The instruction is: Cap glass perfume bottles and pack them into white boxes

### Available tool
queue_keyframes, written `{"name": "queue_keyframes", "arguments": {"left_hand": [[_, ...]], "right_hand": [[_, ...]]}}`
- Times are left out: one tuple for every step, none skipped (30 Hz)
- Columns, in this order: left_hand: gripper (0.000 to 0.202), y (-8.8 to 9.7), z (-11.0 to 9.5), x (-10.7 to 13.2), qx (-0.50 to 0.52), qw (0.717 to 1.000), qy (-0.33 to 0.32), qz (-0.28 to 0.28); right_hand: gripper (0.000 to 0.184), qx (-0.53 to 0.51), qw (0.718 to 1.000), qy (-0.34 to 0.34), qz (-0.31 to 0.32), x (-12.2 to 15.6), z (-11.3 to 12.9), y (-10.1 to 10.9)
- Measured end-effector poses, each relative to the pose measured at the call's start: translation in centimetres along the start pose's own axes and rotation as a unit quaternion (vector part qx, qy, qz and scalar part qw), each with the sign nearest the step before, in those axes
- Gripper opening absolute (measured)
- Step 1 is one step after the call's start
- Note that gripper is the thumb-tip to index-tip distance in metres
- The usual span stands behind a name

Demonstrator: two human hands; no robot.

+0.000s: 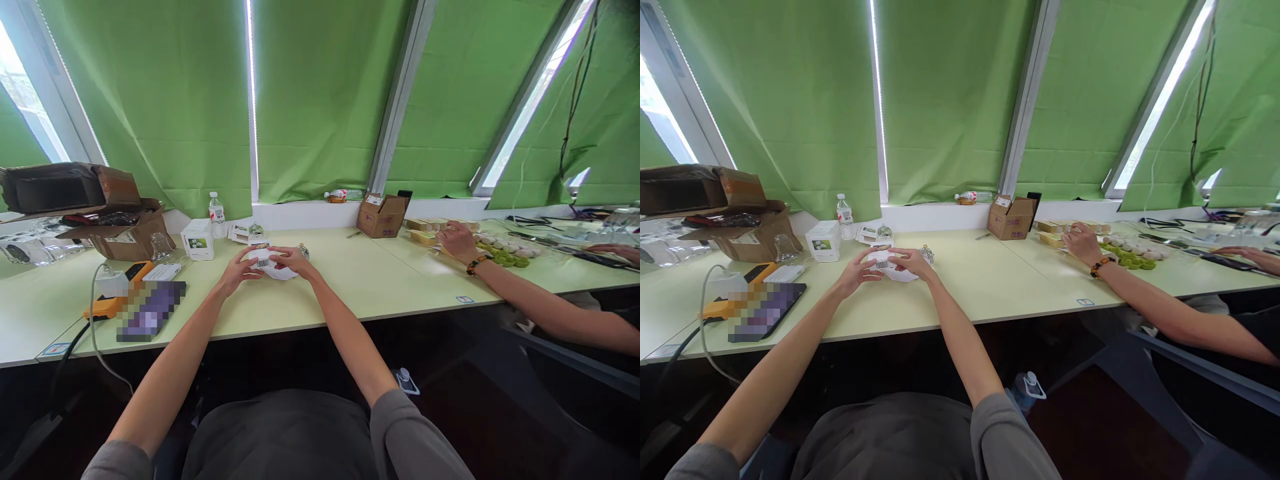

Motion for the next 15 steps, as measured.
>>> {"name": "queue_keyframes", "arguments": {"left_hand": [[0.068,0.02,0.0,0.01,-0.001,1.0,0.0,-0.002],[0.068,0.04,0.0,0.01,-0.002,1.0,0.0,-0.004],[0.068,0.06,0.01,0.01,-0.003,1.0,-0.001,-0.005],[0.068,0.08,0.02,0.01,-0.004,1.0,-0.001,-0.006],[0.068,0.09,0.03,0.0,-0.005,1.0,-0.001,-0.006],[0.069,0.09,0.04,-0.01,-0.005,1.0,-0.001,-0.006],[0.069,0.1,0.04,-0.02,-0.006,1.0,-0.001,-0.007],[0.069,0.1,0.03,-0.03,-0.007,1.0,-0.002,-0.007],[0.069,0.1,0.01,-0.03,-0.007,1.0,-0.002,-0.008],[0.068,0.09,-0.02,-0.04,-0.008,1.0,-0.002,-0.008],[0.069,0.08,-0.04,-0.04,-0.008,1.0,-0.002,-0.007],[0.069,0.05,-0.07,-0.04,-0.007,1.0,-0.001,-0.006],[0.069,0.03,-0.09,-0.03,-0.007,1.0,0.0,-0.005],[0.069,0.02,-0.1,-0.01,-0.008,1.0,0.0,-0.004],[0.069,0.0,-0.13,0.01,-0.01,1.0,0.0,-0.003]], "right_hand": [[0.056,-0.001,1.0,0.0,0.0,-0.01,0.0,0.0],[0.056,-0.001,1.0,-0.002,0.001,-0.03,-0.03,-0.02],[0.055,-0.001,1.0,-0.003,0.001,-0.06,-0.07,-0.02],[0.055,0.0,1.0,-0.004,0.001,-0.09,-0.11,-0.02],[0.055,0.0,1.0,-0.004,0.001,-0.12,-0.15,-0.02],[0.055,0.001,1.0,-0.004,0.0,-0.14,-0.17,-0.03],[0.055,0.001,1.0,-0.004,-0.001,-0.14,-0.17,-0.03],[0.055,0.001,1.0,-0.004,-0.001,-0.13,-0.15,-0.03],[0.055,0.002,1.0,-0.005,-0.002,-0.09,-0.1,-0.03],[0.055,0.002,1.0,-0.005,-0.004,-0.04,-0.04,-0.02],[0.055,0.002,1.0,-0.006,-0.006,0.03,0.04,0.0],[0.055,0.001,1.0,-0.007,-0.008,0.09,0.13,0.01],[0.055,0.0,1.0,-0.008,-0.007,0.15,0.21,-0.01],[0.056,-0.001,1.0,-0.009,-0.006,0.2,0.26,-0.04],[0.057,-0.002,1.0,-0.012,-0.004,0.22,0.29,-0.08]]}}
Point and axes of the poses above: each hand's wrist, its own x-axis away from the middle knuckle, its own y-axis out of the back of the hand, z = x × y, the point moved 7 cm from there along -x, towards the middle knuckle, and after that the axes turned 11 degrees about x, right-handed, at the moved point
